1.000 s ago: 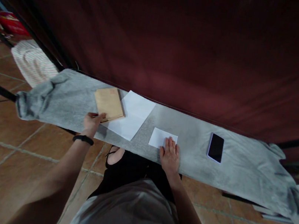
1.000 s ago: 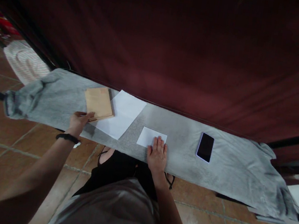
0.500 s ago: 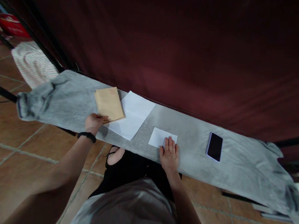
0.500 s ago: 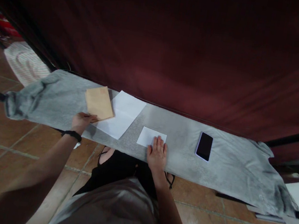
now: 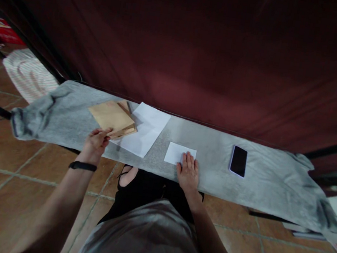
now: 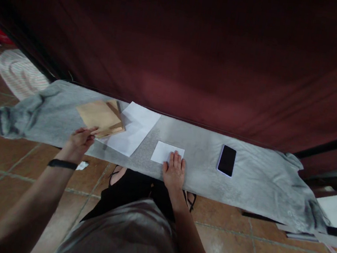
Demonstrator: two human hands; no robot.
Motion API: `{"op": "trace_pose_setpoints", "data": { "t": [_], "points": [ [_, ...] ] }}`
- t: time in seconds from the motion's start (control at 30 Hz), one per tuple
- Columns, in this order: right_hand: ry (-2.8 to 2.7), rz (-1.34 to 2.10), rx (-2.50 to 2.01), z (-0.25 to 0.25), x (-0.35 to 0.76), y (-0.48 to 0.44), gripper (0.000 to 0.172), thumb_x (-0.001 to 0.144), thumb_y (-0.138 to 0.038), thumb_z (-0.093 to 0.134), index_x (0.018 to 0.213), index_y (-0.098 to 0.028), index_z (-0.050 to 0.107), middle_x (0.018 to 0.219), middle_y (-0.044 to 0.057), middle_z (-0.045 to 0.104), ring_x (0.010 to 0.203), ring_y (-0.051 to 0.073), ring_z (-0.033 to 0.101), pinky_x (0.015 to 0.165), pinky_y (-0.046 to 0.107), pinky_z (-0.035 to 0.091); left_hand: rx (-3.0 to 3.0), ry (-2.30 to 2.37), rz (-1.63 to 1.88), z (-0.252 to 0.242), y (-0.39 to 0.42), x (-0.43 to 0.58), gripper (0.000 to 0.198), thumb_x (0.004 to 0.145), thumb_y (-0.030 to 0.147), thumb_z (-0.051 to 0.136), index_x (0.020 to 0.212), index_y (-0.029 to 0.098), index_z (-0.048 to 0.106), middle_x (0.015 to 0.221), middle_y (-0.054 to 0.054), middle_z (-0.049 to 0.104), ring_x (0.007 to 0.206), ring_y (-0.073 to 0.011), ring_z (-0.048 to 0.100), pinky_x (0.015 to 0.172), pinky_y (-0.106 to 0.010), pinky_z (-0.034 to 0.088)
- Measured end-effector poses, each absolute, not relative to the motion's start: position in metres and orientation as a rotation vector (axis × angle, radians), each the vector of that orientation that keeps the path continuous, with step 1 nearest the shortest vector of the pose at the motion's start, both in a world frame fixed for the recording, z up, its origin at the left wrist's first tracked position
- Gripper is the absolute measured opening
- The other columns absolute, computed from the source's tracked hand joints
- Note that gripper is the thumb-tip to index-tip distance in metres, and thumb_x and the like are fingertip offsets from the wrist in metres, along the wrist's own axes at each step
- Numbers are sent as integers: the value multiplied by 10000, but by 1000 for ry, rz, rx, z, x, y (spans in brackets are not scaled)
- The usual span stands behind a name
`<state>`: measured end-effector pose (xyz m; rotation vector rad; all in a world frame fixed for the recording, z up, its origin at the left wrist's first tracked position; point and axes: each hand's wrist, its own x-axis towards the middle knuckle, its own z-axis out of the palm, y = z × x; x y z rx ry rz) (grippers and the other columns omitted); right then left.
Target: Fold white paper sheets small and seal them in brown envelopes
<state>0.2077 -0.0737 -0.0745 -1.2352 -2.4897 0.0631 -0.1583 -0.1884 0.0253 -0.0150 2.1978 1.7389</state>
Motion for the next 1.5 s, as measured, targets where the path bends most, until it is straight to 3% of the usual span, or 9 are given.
{"op": "trace_pose_setpoints", "data": {
  "t": [0.13,0.37,0.53,0.73,1.0,1.07,1.13,1.23,1.5],
  "points": [
    [-2487,67,-1243,-75,208,-74,554,1043,-362,402,1534,-105,411,1595,172,387,1454,299,400,1202,504,271,98,1772,1805,12,-173,-80,448,594,244,855,727,211,429,638,60,645,481,-67,568,459,-164,386],
    [-2495,71,-1242,-72,208,-73,546,1043,-354,395,1533,-112,413,1593,165,397,1449,299,410,1205,501,266,167,1580,1652,-18,-155,6,373,550,232,900,785,147,623,671,2,693,502,-111,638,469,-204,440],
    [-2503,67,-1230,-71,209,-74,546,1049,-352,389,1534,-102,405,1600,177,379,1457,298,394,1196,505,275,150,1478,1635,-25,-155,12,378,540,221,916,769,142,626,722,-37,729,643,-177,724,669,-295,585],
    [-2489,60,-1193,-72,210,-74,546,1052,-352,375,1535,-98,402,1585,194,399,1450,304,403,1185,521,286,125,1434,1714,-27,-157,15,374,568,224,892,711,191,548,665,8,695,764,-211,760,813,-339,605],
    [-2511,67,-1186,-72,210,-73,559,1052,-357,375,1543,-88,384,1575,208,410,1461,307,379,1182,529,288,411,1677,1588,-24,-151,24,228,726,329,792,756,218,595,649,-17,683,652,-207,718,639,-323,576],
    [-2516,74,-1187,-72,210,-73,560,1053,-359,364,1537,-78,391,1577,216,402,1463,309,375,1182,533,284,858,1909,1449,-22,-153,35,133,838,360,687,856,232,660,806,-63,739,837,-243,740,784,-374,587],
    [-2529,78,-1192,-72,210,-73,563,1054,-363,349,1532,-70,398,1587,218,384,1470,313,364,1188,538,271,1440,2041,1195,-22,-150,48,251,943,360,537,1094,234,693,1165,-110,735,1182,-268,659,1052,-430,495],
    [-2563,83,-1197,-72,210,-73,560,1046,-318,329,1550,-78,367,1613,202,343,1483,306,345,1198,532,254,1971,2022,819,-28,-137,65,492,1008,343,395,1450,157,507,1572,-128,448,1495,-250,351,1253,-450,247],
    [-2625,57,-1179,-72,212,-74,579,1003,-178,328,1574,-83,316,1616,192,340,1506,289,310,1199,531,259,2136,2134,460,-59,-108,65,689,1011,544,372,1559,127,353,1631,-149,324,1545,-250,222,1270,-443,160]
  ]
}}
